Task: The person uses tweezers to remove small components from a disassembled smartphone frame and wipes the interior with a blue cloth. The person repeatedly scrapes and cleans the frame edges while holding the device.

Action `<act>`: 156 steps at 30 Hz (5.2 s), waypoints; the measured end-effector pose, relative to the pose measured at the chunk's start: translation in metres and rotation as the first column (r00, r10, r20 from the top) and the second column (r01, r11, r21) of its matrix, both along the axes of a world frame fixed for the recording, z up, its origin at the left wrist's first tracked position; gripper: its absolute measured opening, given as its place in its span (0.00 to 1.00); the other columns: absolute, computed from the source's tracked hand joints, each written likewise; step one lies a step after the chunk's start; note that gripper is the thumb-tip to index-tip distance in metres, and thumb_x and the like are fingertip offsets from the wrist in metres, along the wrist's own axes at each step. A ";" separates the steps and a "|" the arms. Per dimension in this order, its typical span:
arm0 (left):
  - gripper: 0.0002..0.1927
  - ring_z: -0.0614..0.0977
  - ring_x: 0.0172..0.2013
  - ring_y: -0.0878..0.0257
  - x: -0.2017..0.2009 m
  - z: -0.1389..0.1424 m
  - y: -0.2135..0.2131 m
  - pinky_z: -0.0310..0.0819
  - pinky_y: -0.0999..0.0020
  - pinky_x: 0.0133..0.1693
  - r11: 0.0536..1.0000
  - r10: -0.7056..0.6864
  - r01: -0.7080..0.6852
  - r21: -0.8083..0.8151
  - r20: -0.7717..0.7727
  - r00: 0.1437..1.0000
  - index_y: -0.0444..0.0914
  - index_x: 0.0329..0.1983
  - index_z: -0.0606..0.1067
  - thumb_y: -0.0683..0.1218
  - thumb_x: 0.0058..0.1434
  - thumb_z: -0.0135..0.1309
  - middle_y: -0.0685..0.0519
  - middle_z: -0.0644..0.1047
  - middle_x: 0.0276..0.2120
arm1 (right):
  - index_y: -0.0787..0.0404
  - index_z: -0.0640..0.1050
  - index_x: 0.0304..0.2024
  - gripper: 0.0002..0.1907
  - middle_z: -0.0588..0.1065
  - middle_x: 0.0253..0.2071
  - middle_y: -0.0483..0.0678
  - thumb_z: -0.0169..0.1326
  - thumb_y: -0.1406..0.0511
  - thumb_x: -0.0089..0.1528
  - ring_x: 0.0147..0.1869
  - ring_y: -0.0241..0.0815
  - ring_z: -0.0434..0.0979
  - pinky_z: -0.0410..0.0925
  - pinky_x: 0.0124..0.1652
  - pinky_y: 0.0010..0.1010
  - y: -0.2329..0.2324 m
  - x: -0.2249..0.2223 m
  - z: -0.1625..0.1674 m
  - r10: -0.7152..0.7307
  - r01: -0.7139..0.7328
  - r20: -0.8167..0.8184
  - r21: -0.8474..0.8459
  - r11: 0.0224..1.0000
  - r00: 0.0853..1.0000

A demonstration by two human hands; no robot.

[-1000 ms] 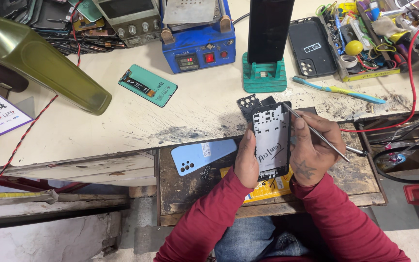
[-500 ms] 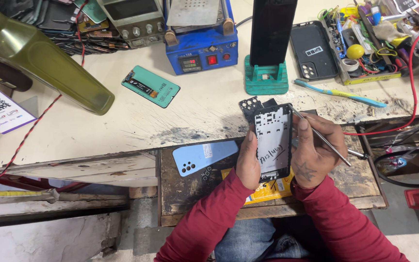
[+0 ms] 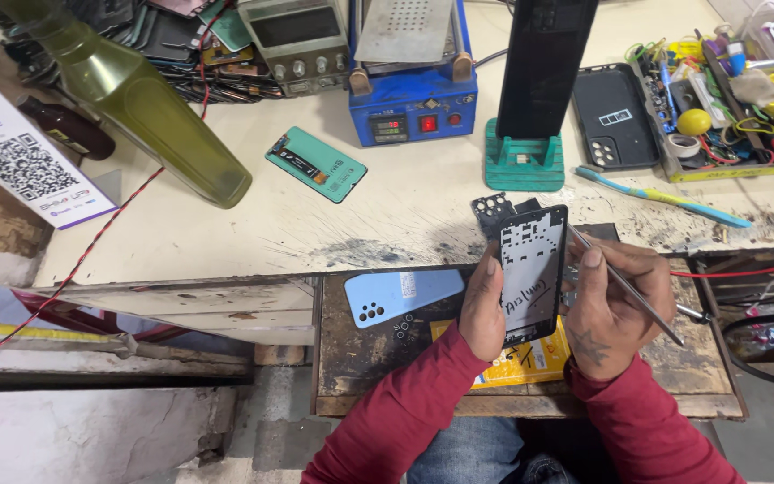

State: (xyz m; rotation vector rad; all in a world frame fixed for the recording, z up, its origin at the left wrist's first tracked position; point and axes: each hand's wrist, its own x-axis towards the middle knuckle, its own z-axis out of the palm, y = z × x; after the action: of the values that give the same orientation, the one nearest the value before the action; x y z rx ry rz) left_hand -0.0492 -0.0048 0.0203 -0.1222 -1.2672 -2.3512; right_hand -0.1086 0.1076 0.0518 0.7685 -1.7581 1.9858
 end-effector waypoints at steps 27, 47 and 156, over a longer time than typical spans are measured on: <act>0.35 0.78 0.61 0.49 0.003 0.015 -0.005 0.75 0.54 0.61 0.993 0.007 0.010 0.120 -0.143 0.990 0.36 0.72 0.58 0.66 0.77 0.36 0.37 0.71 0.64 | 0.68 0.74 0.41 0.06 0.80 0.44 0.56 0.60 0.76 0.66 0.56 0.53 0.83 0.74 0.56 0.36 0.024 0.022 0.003 -0.010 0.095 -0.207 0.404 0.910 0.978; 0.38 0.77 0.61 0.47 0.011 0.021 -0.003 0.71 0.52 0.64 0.991 -0.051 0.062 0.118 -0.092 0.994 0.33 0.75 0.55 0.66 0.77 0.37 0.34 0.71 0.63 | 0.67 0.76 0.42 0.08 0.80 0.46 0.57 0.63 0.76 0.66 0.58 0.53 0.84 0.75 0.53 0.34 0.033 0.018 0.010 0.013 0.127 -0.287 0.464 0.877 0.958; 0.37 0.74 0.62 0.54 0.019 -0.007 0.013 0.69 0.57 0.68 0.810 -0.435 0.417 0.412 -0.055 0.899 0.35 0.75 0.57 0.69 0.83 0.25 0.41 0.68 0.65 | 0.71 0.73 0.36 0.07 0.79 0.41 0.63 0.59 0.75 0.66 0.50 0.52 0.84 0.77 0.47 0.33 0.039 0.027 0.046 0.339 -0.282 -0.060 0.431 0.857 0.939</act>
State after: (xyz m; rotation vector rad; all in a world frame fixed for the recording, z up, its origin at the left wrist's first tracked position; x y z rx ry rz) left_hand -0.0298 0.0086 0.0130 -0.2418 -0.7783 -2.9746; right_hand -0.0820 0.1465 0.0977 1.3734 -2.1135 1.6978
